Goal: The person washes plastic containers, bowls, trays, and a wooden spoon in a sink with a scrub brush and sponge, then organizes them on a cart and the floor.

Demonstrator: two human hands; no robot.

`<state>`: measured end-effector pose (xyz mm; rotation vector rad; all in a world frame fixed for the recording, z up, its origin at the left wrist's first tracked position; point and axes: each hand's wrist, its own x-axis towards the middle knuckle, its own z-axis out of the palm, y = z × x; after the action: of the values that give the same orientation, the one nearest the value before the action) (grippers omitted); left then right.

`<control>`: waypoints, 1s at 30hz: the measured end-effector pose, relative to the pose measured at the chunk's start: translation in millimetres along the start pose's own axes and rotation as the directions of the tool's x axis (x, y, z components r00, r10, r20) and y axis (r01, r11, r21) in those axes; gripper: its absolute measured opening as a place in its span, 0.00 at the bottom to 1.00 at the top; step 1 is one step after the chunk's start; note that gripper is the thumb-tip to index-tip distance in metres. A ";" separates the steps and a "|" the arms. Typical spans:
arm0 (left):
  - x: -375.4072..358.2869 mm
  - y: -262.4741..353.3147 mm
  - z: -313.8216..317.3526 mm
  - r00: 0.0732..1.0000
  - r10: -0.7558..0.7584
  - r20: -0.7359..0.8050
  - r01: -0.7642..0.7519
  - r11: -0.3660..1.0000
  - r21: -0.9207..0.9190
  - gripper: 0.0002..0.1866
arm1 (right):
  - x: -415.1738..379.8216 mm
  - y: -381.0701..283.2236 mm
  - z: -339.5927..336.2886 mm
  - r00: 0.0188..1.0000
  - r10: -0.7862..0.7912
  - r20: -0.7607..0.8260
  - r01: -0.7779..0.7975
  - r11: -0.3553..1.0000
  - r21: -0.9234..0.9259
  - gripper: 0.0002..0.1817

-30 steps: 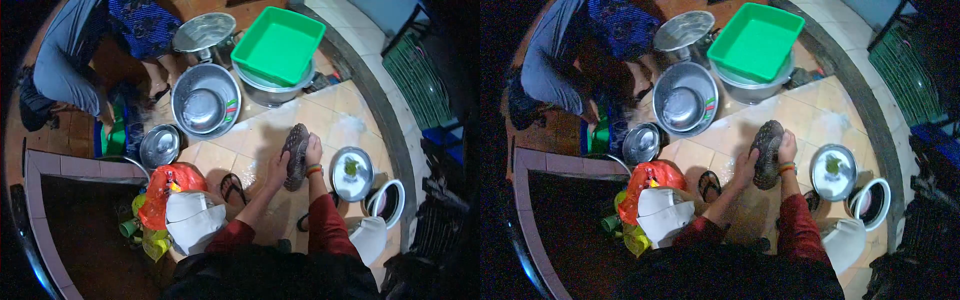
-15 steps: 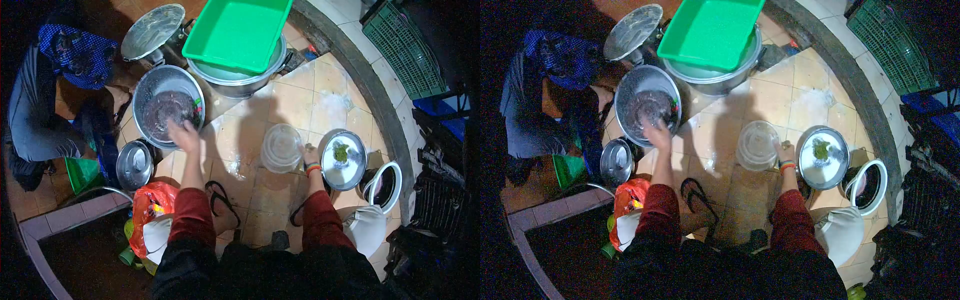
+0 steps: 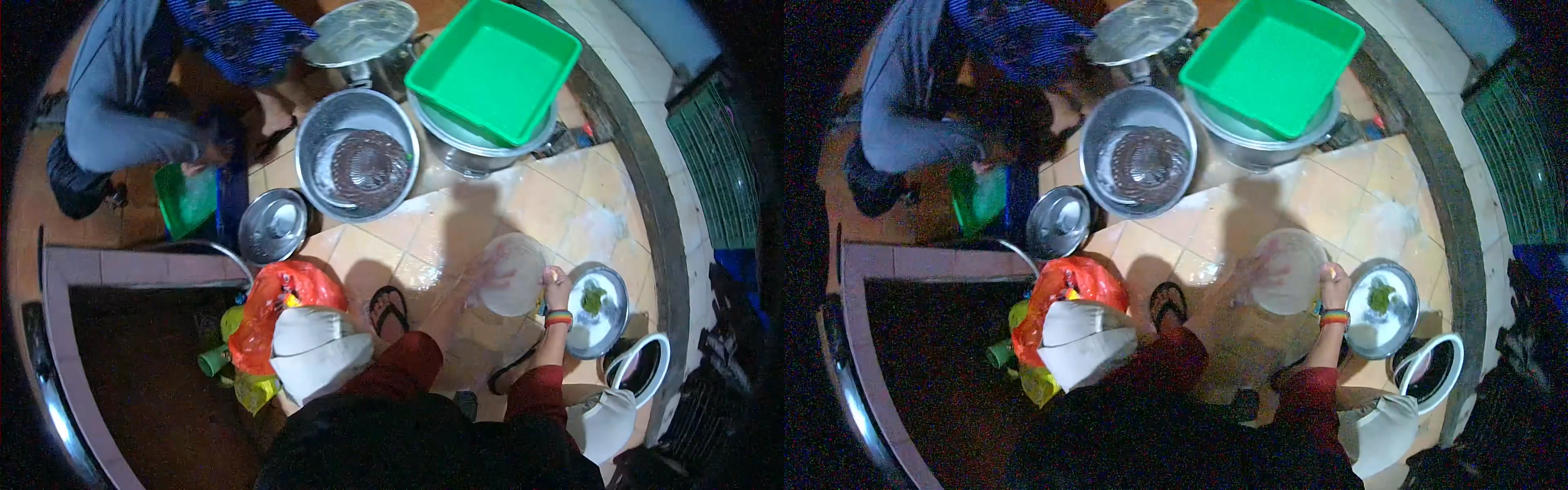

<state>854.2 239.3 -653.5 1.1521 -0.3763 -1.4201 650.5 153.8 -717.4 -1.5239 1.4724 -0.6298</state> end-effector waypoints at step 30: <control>-28.1 -21.8 19.8 0.965 -0.263 0.015 0.256 0.948 0.191 0.17 | 5.9 54.3 -84.4 0.878 0.361 -0.314 -0.478 0.672 -0.565 0.19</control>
<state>820.5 261.7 -650.0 1.3664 -0.4042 -1.6664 552.6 133.1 -725.7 -1.5300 2.2469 0.0428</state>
